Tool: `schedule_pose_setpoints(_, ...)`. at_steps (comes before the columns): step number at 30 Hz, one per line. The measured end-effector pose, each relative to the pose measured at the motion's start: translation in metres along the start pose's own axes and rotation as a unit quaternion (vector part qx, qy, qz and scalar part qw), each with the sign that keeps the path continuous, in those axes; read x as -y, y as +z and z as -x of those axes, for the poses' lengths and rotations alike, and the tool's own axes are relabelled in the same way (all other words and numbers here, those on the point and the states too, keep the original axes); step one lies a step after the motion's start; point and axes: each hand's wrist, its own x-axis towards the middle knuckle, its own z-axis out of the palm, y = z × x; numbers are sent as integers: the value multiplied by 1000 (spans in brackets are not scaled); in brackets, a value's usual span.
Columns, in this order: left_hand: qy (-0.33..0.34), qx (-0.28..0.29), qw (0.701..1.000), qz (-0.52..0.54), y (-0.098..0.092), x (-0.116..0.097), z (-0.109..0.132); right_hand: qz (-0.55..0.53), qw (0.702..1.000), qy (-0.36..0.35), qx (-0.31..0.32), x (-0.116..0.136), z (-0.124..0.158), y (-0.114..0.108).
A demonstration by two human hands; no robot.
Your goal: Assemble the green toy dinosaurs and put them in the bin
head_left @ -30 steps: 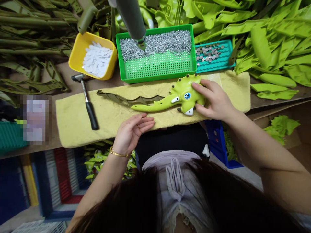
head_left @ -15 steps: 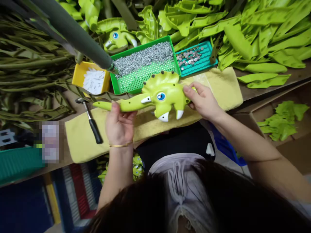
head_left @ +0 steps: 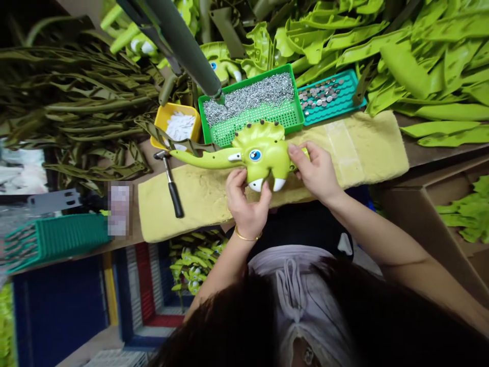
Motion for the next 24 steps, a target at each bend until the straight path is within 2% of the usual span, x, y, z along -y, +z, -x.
schedule_pose_setpoints(2, 31, 48, 997, -51, -23, 1, -11, -8, 1000, 14, 22, 3, -5, -9)
schedule_pose_setpoints(5, 39, 121, 988, -83, -55, 0, -36, 1, 992, 65, 104, 11, -14, -29)
schedule_pose_setpoints(6, 38, 150, 985, -74, -61, -1, -46, 26, 990, 65, 126, 15, -16, -35)
schedule_pose_setpoints(7, 40, 179, 981, -63, -65, -2, -54, 65, 988, 36, 134, 19, -17, -41)
schedule_pose_setpoints(9, 49, 224, 972, -58, -63, -7, -66, 177, 970, -113, 124, 28, -18, -49)
schedule_pose_setpoints(10, 56, 243, 966, -69, -59, -9, -70, 239, 940, -207, 128, 32, -18, -52)
schedule_pose_setpoints(11, 67, 260, 960, -85, -55, -12, -74, 294, 898, -293, 146, 35, -18, -55)
schedule_pose_setpoints(12, 81, 276, 952, -101, -51, -13, -76, 333, 855, -358, 174, 38, -18, -57)
schedule_pose_setpoints(13, 98, 290, 945, -113, -48, -14, -78, 354, 825, -394, 198, 39, -18, -60)
schedule_pose_setpoints(14, 115, 294, 941, -119, -48, -13, -81, 360, 815, -405, 207, 41, -19, -63)
schedule_pose_setpoints(17, 135, 259, 950, -112, -58, -2, -88, 352, 840, -379, 162, 45, -22, -71)
schedule_pose_setpoints(19, 134, 236, 957, -104, -66, 6, -90, 398, 823, -384, 133, 51, -22, -68)
schedule_pose_setpoints(22, 151, 224, 958, -94, -65, 9, -87, 460, 764, -429, 141, 56, -20, -40)
schedule_pose_setpoints(24, 174, 205, 959, -93, -60, 6, -82, 442, 765, -438, 168, 53, -21, -14)
